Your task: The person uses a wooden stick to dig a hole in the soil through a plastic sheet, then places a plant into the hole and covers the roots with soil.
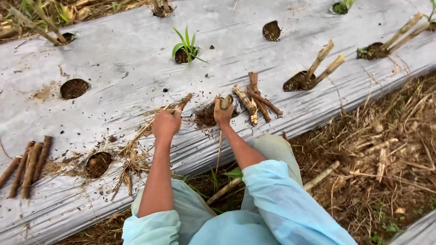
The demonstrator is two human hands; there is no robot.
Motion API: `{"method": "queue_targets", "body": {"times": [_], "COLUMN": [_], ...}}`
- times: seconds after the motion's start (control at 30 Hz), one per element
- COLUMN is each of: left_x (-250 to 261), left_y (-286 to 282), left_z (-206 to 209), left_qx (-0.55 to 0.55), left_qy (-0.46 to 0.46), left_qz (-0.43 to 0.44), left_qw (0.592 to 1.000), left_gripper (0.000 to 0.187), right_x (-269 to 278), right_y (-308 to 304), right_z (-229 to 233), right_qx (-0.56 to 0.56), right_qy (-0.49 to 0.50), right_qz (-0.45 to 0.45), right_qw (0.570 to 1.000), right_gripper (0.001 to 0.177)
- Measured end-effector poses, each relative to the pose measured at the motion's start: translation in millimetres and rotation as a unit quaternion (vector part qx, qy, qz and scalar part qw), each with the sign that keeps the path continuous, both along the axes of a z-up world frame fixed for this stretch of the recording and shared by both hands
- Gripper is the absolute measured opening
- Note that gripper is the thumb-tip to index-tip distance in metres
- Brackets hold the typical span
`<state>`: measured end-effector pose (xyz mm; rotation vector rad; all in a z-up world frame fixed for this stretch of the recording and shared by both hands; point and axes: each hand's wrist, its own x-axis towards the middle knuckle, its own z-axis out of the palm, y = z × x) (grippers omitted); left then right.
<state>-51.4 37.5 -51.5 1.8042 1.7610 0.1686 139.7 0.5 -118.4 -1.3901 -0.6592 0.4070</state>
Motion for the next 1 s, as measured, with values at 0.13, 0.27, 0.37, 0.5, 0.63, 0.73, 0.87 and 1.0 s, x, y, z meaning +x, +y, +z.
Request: {"method": "queue_targets", "body": {"times": [0.13, 0.27, 0.37, 0.5, 0.63, 0.73, 0.87, 1.0], "left_x": [-9, -16, -14, -47, -51, -42, -7, 28], "left_y": [-14, -8, -24, -8, -23, -24, -34, -41], "left_z": [42, 47, 104, 41, 51, 40, 63, 52], "left_qx": [0.006, 0.0, 0.018, 0.085, 0.065, 0.088, 0.063, 0.039], "left_qy": [-0.017, -0.036, -0.05, -0.007, -0.01, 0.001, 0.015, 0.024], "left_qz": [0.014, 0.041, 0.047, 0.06, 0.071, 0.043, -0.024, -0.071], "left_qw": [1.0, 0.999, 0.997, 0.995, 0.995, 0.995, 0.998, 0.996], "left_gripper": [0.039, 0.04, 0.044, 0.034, 0.034, 0.029, 0.033, 0.034], "right_x": [-5, -55, -83, -57, -21, 29, 89, 69], "right_y": [-17, -43, -31, 6, -10, -10, -14, -42], "right_z": [-37, -59, 9, -20, 31, 63, 53, 58], "right_qx": [-0.001, 0.109, 0.112, 0.055, 0.017, 0.048, 0.086, 0.046], "right_qy": [-0.052, -0.152, -0.289, -0.265, -0.132, 0.018, 0.232, 0.228], "right_qz": [-0.022, 0.212, 0.153, 0.098, 0.087, 0.01, -0.102, -0.095], "right_qw": [0.998, 0.959, 0.938, 0.958, 0.987, 0.999, 0.964, 0.968], "right_gripper": [0.035, 0.052, 0.053, 0.027, 0.034, 0.028, 0.025, 0.025]}}
